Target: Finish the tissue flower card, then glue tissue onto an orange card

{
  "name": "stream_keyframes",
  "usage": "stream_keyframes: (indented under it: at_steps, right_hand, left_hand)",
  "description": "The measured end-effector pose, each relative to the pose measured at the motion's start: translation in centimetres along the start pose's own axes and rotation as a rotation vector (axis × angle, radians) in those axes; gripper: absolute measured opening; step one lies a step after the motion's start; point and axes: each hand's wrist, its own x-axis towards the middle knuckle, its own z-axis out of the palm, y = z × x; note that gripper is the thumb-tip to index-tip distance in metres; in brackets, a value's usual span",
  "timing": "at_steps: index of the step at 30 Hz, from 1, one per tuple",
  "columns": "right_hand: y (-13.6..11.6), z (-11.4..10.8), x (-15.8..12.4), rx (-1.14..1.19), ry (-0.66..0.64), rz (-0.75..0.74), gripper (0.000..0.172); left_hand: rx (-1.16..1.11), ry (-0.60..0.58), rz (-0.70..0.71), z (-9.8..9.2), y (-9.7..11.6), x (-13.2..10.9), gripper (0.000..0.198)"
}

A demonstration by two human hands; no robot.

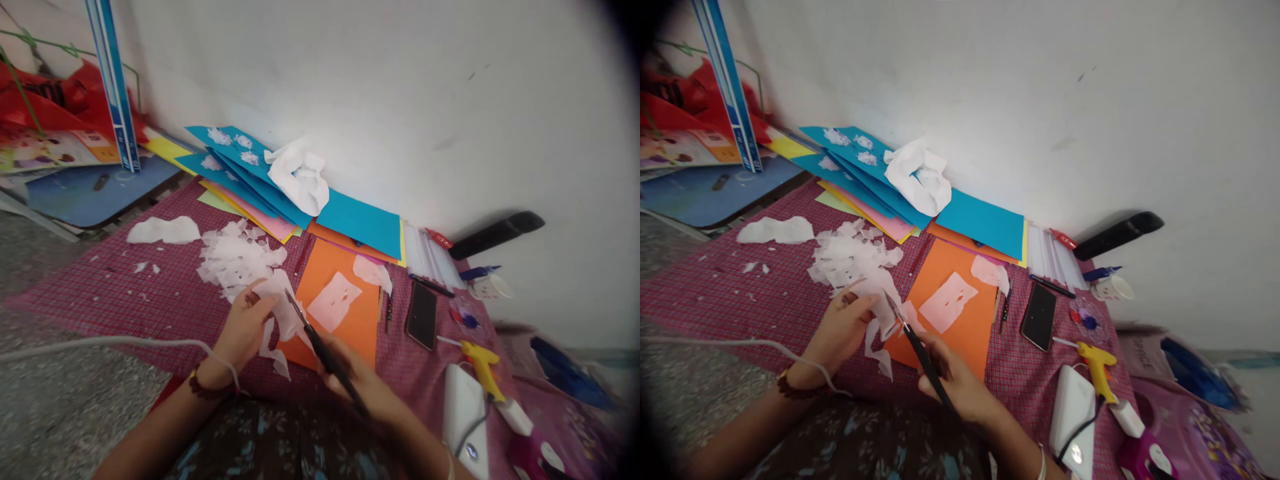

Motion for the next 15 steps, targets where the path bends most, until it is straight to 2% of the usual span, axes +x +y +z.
stream_keyframes:
  at_steps: [3,5,9,13,15]
  right_hand:
    - [-0.15,-0.46,-0.11,0.072,-0.089,0.012,0.079]
    - [-0.17,-0.54,-0.05,0.079,-0.114,0.012,0.08]
    - [-0.47,-0.22,0.08,0.032,-0.068,0.012,0.075]
    - [-0.63,0.12,0.1,0.047,-0.046,0.012,0.075]
    - [-0.54,0.27,0.19,0.07,-0.047,0.007,0.075]
  left_hand:
    - [0.038,0.027,-0.062,-0.23,-0.03,-0.52,0.021]
    - [0.073,0.001,-0.121,-0.33,-0.09,-0.82,0.023]
    - [0.061,-0.075,-0.14,-0.43,-0.22,-0.94,0.014]
    - [0.053,0.041,-0.117,-0.64,-0.42,-0.69,0.017]
    - [0.092,0.043,-0.107,-0.74,-0.55,-0.66,0.018]
